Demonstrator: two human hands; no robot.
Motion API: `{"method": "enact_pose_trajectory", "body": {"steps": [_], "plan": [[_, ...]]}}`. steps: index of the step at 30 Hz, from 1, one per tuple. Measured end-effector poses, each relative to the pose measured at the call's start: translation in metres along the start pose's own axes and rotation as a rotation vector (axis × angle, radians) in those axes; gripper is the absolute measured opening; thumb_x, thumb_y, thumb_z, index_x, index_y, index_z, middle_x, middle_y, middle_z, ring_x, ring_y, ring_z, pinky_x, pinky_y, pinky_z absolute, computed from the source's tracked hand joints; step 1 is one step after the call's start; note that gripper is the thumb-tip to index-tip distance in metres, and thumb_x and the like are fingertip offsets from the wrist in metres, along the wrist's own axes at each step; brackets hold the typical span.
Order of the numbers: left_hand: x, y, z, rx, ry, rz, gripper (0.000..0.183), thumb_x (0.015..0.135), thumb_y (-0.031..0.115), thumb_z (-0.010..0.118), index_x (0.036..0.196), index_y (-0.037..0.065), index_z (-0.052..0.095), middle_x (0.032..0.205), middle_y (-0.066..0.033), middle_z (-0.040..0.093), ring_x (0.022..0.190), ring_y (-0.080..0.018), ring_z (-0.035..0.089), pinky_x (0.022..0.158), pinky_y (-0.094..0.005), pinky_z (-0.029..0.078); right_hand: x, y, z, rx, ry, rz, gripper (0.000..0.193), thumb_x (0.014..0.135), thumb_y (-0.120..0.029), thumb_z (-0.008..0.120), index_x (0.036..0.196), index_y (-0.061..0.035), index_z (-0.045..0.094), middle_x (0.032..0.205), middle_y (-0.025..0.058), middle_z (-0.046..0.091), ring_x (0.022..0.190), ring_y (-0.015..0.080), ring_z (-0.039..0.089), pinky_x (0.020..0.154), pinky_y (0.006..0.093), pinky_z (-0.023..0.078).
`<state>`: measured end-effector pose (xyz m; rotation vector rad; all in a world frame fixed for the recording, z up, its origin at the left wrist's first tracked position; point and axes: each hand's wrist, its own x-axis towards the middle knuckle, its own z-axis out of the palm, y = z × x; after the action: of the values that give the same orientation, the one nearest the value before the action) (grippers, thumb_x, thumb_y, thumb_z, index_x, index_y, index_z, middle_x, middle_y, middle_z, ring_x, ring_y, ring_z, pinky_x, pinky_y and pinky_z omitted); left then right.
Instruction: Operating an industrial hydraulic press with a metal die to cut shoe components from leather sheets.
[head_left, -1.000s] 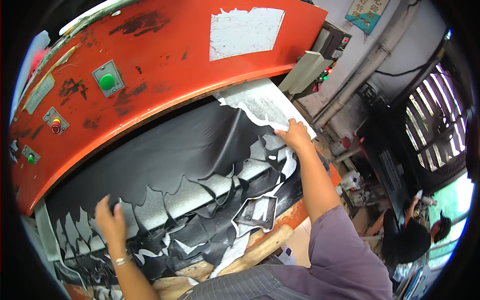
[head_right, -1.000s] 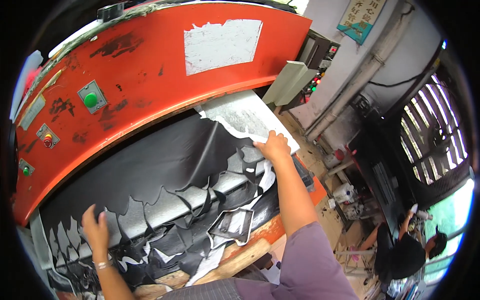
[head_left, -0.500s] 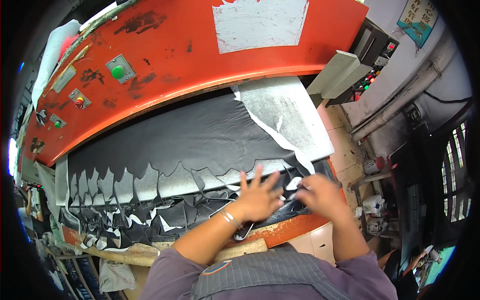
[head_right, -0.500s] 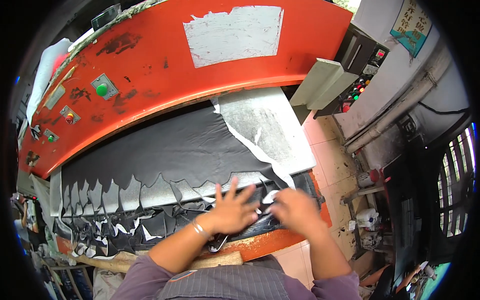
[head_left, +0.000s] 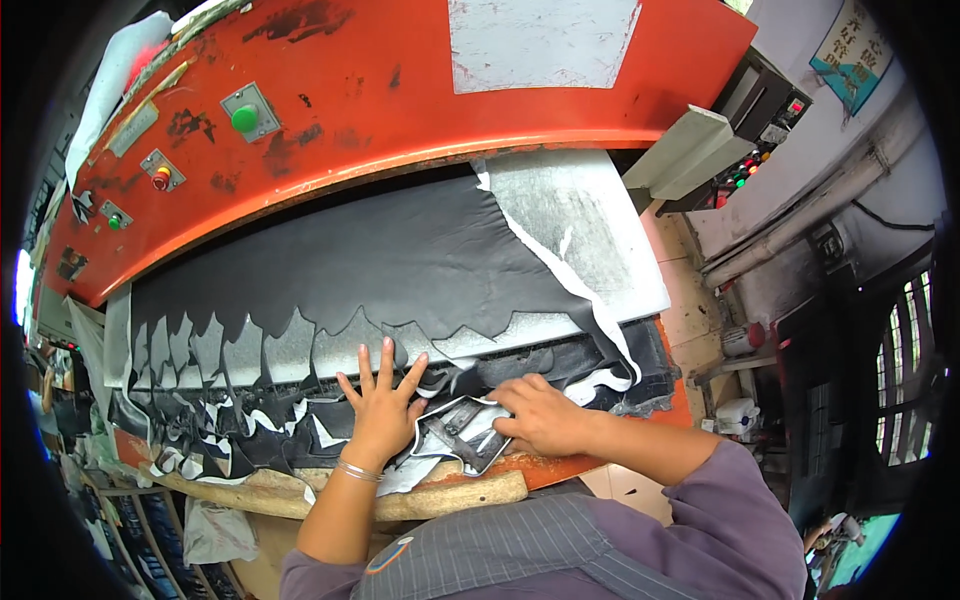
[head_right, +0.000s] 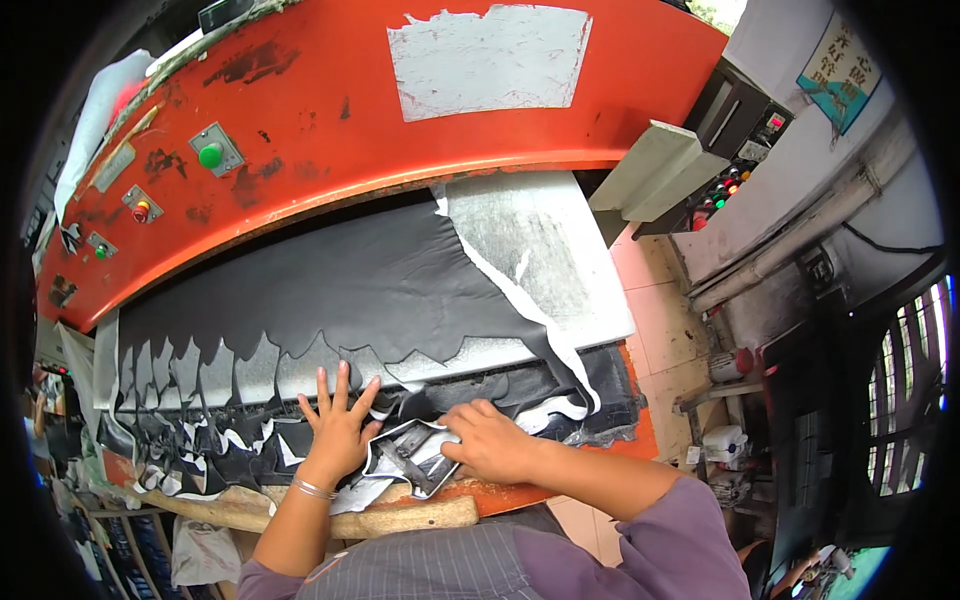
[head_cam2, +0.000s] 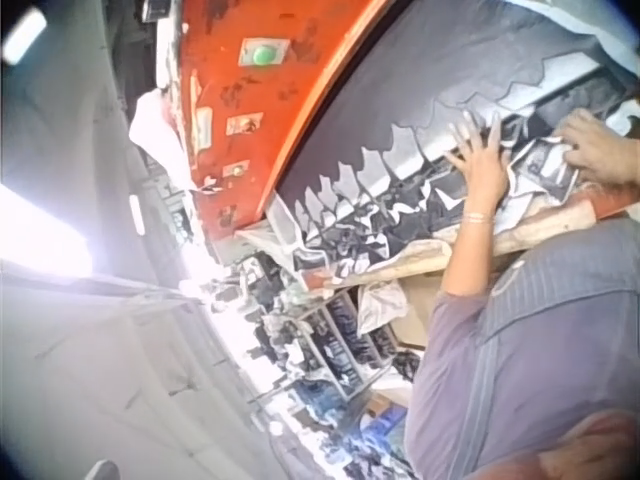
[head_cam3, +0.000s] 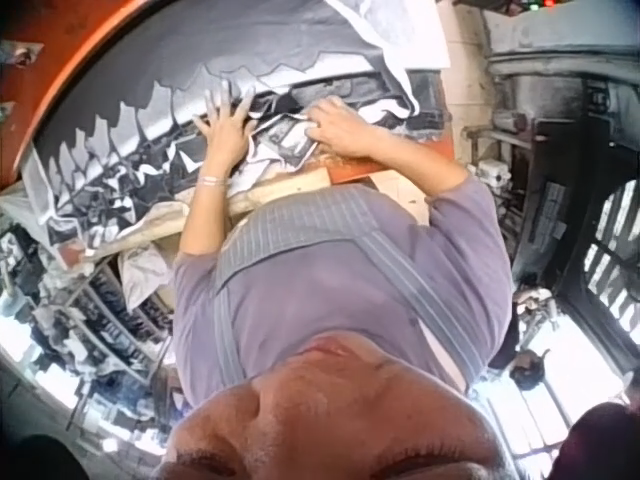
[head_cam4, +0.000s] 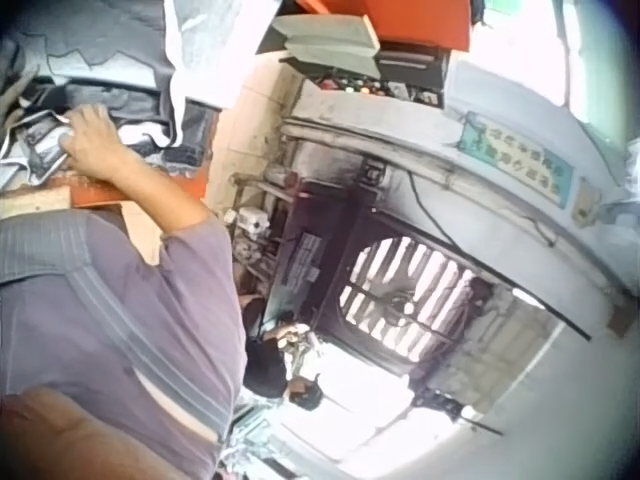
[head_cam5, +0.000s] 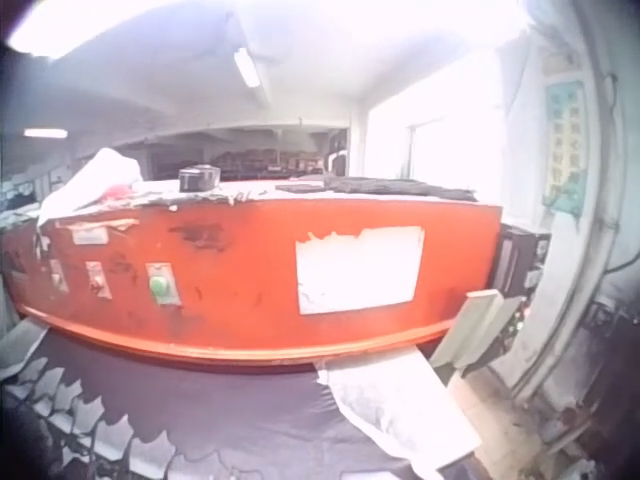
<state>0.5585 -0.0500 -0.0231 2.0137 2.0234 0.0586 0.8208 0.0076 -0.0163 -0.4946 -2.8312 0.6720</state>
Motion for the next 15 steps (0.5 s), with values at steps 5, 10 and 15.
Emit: {"method": "enact_pose_trajectory", "body": {"steps": [5,10,15], "plan": [[-0.025,0.004,-0.004,-0.055,-0.104,0.070,0.052,0.089,0.035,0.058,0.140,0.032,0.045,0.156,-0.0158,0.017,0.142,-0.0468,0.008,0.104,-0.0724,0.010,-0.019,-0.001,-0.025,0.474,-0.083,0.089,0.040,0.076,-0.040,0.074,0.096,-0.0077,0.063,0.116,0.0167,0.058,0.114,0.0320,0.049,0.095,0.0425,0.034],[-0.086,-0.004,-0.026,-0.217,-0.429,0.204,0.049,0.094,0.045,0.047,0.138,0.023,0.048,0.155,-0.0120,0.025,0.143,-0.0379,0.016,0.108,-0.0685,0.007,-0.037,0.023,-0.079,0.501,0.105,0.253,0.040,0.074,-0.036,0.078,0.099,-0.0089,0.063,0.125,0.0201,0.055,0.116,0.0336,0.049,0.099,0.0422,0.033],[-0.049,0.013,-0.071,-0.375,-0.094,0.158,0.038,0.088,0.031,0.062,0.121,0.012,0.061,0.131,-0.0104,0.057,0.131,-0.0299,0.044,0.110,-0.0558,0.019,-0.008,0.097,-0.065,0.204,0.364,0.325,0.041,0.071,-0.034,0.079,0.095,-0.0059,0.061,0.124,0.0228,0.055,0.115,0.0369,0.049,0.099,0.0436,0.036]]}}
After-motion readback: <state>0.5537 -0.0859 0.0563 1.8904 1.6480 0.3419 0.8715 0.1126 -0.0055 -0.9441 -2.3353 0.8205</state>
